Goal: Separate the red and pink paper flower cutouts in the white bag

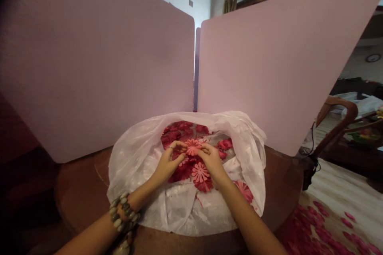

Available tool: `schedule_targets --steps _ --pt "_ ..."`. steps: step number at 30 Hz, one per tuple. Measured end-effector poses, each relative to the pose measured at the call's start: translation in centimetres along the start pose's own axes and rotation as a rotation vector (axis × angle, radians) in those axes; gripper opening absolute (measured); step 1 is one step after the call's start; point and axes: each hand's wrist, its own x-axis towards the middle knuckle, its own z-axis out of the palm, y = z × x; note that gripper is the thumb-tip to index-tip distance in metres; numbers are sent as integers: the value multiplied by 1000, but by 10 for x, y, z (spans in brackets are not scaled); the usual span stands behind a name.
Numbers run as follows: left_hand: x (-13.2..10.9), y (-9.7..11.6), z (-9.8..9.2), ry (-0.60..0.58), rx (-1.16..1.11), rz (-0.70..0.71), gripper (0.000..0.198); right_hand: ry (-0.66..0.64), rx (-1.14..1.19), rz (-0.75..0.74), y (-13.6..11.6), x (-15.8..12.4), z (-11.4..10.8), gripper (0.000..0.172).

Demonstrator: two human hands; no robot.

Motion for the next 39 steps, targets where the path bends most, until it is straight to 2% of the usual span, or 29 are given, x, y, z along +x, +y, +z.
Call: schedule_targets --steps 4,7,10,12,16,19,22,28,33,39 --pt "-1 1 -1 8 -7 -9 13 10 -23 4 -1 -1 1 18" --pt "0 0 -1 56 -41 -34 20 -68 -15 1 -3 -3 2 19" --pt "-1 -1 -1 19 -80 -40 20 -144 -91 -42 -3 -3 2 18" --pt "-2 1 -1 -24 -31 14 14 -149 -198 -98 -3 -3 1 17" --pt "-4 7 -2 -30 135 207 4 -112 -356 -179 2 0 -3 27" --pt "-4 10 -3 -58 181 256 4 -55 -445 -207 6 1 -4 31" --pt "-5 10 -3 -94 181 212 9 -10 -488 -220 8 1 -3 35" --pt "-8 9 1 -156 35 -22 25 48 -479 -199 7 -3 2 41" --pt "-8 4 4 -205 -86 -67 24 34 -413 -136 7 -4 2 44" --pt "-1 2 2 -123 -324 -174 23 -56 -244 -71 5 -2 2 45"
